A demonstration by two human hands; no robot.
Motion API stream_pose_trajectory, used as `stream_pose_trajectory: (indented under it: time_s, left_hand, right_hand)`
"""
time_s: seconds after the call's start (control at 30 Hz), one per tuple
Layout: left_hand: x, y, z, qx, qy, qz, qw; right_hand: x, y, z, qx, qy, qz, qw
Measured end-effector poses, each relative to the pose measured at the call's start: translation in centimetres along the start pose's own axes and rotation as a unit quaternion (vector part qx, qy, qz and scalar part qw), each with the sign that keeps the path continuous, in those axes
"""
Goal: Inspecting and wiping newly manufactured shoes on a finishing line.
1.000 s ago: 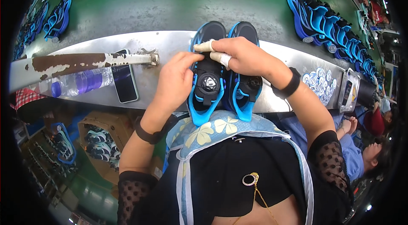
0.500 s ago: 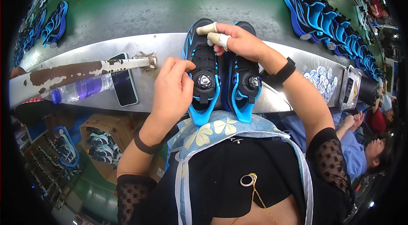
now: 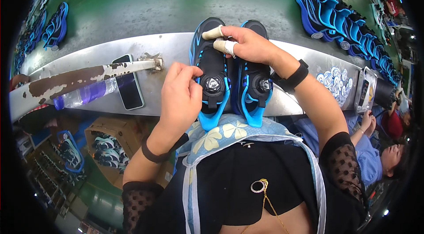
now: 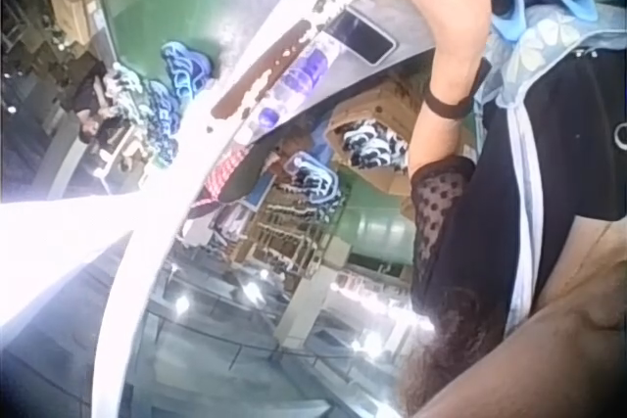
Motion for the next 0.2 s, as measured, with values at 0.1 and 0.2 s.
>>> stream_pose_trajectory:
  time_s: [0.1, 0.2]
  left_hand:
    - [0.9, 0.5, 1.0, 0.014, -0.017, -0.006, 1.000]
    - [4.0, 0.4, 2.3, 0.046, -0.067, -0.067, 0.994]
  right_hand:
    - [0.2, -0.2, -0.2, -0.003, -0.020, -0.017, 1.000]
    - [0.1, -0.1, -0.3, 0.001, -0.049, -0.044, 0.998]
Point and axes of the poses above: each hand's wrist, its own y-axis towards the middle knuckle, its own z-axis out of the palm, x = y × z, the point moved 8 cm from there along y, towards the middle knuckle, and after that the axes turned 7 degrees about -x, right-handed, at the moved point
